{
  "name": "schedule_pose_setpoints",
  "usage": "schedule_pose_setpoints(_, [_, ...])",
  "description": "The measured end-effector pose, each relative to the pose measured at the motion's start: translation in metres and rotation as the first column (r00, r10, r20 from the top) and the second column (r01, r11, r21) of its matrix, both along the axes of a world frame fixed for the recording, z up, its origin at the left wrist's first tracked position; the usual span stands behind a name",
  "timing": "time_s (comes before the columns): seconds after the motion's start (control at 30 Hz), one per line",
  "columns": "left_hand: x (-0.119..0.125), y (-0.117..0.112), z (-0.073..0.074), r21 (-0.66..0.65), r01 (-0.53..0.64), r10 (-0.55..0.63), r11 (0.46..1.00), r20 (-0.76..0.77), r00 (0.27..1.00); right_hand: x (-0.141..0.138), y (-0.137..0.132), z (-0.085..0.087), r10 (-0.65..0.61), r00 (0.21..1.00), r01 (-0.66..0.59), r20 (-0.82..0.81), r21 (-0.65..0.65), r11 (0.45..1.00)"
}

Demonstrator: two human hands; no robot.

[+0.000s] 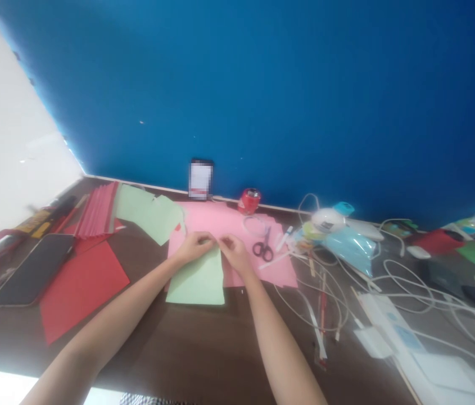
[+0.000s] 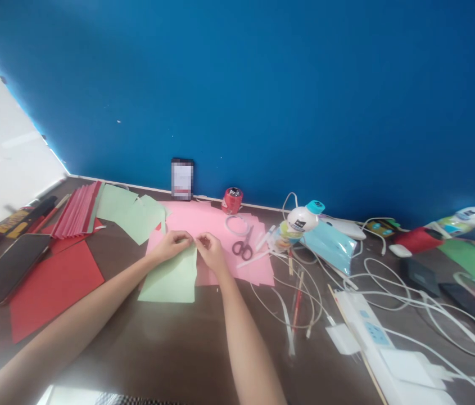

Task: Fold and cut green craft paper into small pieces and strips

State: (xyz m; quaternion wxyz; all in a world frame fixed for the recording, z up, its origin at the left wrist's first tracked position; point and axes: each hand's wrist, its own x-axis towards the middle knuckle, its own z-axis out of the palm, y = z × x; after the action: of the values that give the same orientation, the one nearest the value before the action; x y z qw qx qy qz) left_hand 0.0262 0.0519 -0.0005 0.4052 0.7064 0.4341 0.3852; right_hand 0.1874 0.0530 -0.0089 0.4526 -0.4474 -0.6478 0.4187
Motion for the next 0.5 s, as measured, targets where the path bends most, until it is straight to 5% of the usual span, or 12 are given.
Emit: schedule_pose_setpoints(0.5, [-0.0011, 0.0023, -0.0014, 0.002, 0.003, -0.003, 1.000, -0.016, 1.000, -0.0025, 0.0010, -0.0026, 0.045, 0.999, -0.045, 0.004, -0.034, 0.998])
